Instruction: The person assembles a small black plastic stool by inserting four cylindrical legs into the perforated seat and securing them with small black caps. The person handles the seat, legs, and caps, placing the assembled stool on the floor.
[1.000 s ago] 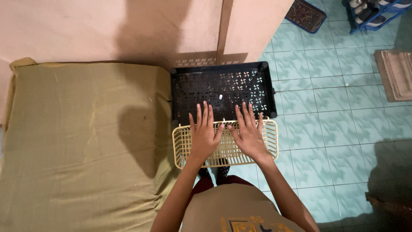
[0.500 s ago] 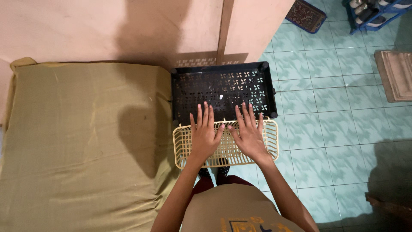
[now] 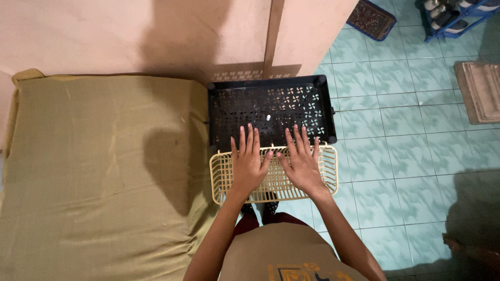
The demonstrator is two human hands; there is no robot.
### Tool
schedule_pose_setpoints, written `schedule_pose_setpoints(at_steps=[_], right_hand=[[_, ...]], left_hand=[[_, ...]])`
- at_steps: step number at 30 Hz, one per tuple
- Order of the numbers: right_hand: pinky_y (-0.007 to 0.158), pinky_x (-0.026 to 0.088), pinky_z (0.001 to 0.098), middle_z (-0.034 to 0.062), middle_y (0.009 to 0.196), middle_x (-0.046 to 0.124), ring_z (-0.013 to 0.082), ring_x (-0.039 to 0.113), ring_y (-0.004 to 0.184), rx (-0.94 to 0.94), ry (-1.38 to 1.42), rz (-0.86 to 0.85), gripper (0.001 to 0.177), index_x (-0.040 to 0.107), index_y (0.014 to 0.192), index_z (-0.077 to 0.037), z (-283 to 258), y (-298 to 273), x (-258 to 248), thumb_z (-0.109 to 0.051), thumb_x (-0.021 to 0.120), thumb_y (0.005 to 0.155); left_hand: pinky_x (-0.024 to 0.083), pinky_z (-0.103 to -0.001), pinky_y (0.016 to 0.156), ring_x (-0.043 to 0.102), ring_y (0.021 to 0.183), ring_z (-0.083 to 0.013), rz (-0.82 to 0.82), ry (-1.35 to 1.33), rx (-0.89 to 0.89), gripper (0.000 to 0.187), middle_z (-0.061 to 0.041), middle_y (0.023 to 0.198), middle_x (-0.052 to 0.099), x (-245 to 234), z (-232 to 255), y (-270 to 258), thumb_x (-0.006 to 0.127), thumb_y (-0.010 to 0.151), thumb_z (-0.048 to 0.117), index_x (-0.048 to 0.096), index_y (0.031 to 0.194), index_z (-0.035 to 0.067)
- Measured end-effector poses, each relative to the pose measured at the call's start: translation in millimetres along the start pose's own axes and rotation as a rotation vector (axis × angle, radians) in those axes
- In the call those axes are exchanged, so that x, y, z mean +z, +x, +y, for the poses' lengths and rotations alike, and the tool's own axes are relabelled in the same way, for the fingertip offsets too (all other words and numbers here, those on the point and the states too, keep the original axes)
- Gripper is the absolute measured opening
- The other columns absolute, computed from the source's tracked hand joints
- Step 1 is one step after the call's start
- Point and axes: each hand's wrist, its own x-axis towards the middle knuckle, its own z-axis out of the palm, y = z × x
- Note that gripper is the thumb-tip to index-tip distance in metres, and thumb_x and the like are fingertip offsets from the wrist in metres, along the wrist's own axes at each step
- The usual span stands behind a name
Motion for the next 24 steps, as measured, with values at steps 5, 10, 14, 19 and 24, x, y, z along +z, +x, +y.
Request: schedule_pose_setpoints(at_steps=[5, 10, 14, 19, 24], right_hand=[[0.122, -0.003, 0.0611, 0.0204, 0.169, 0.017, 0.0339, 0.002, 0.158, -0.011, -0.002, 0.008, 0.073, 0.025, 0.162, -0.006, 1, -1, 0, -0.050, 0.037, 0.105], [0.122, -0.003, 0.0609, 0.0192, 0.169, 0.017, 0.0332, 0.002, 0.158, -0.016, -0.007, 0.001, 0.073, 0.025, 0.162, -0.006, 0, 0, -1, -0.050, 0.037, 0.105], [0.122, -0.004, 0.0606, 0.0176, 0.169, 0.018, 0.0317, 0.004, 0.158, -0.022, 0.035, -0.019, 0.074, 0.023, 0.162, -0.006, 0, -1, -8, -0.049, 0.040, 0.104], [0.122, -0.002, 0.0615, 0.0145, 0.168, 0.028, 0.0304, 0.015, 0.157, -0.024, 0.147, 0.035, 0.073, 0.032, 0.159, -0.008, 9, -10, -32, -0.042, 0.055, 0.099], [0.126, 0.020, 0.0553, 0.0119, 0.164, 0.041, 0.0314, 0.031, 0.156, 0.012, 0.210, 0.167, 0.058, 0.051, 0.148, -0.013, 39, -27, -69, -0.026, 0.068, 0.094]], left_hand=[[0.000, -0.058, 0.125, 0.009, 0.159, -0.0350, -0.009, -0.014, 0.000, 0.075, -0.020, 0.170, 0.021, 0, 0, 0, 0.036, 0.108, 0.050, 0.030, 0.158, -0.005], [-0.001, -0.058, 0.126, 0.009, 0.160, -0.0341, -0.007, -0.024, -0.001, 0.074, -0.018, 0.170, 0.022, -1, 0, -1, 0.036, 0.107, 0.049, 0.030, 0.158, -0.005], [-0.003, -0.058, 0.126, 0.012, 0.160, -0.0320, 0.002, -0.059, -0.007, 0.075, -0.017, 0.171, 0.022, -5, 2, -1, 0.037, 0.107, 0.049, 0.029, 0.159, -0.004], [-0.001, -0.061, 0.123, 0.023, 0.155, -0.0294, -0.007, -0.072, -0.043, 0.073, -0.016, 0.167, 0.030, -30, 0, -1, 0.042, 0.106, 0.046, 0.031, 0.159, -0.004], [0.020, -0.056, 0.127, 0.039, 0.151, -0.0293, 0.097, -0.225, -0.209, 0.063, -0.012, 0.159, 0.046, -74, -19, -18, 0.057, 0.103, 0.037, 0.041, 0.155, 0.007]])
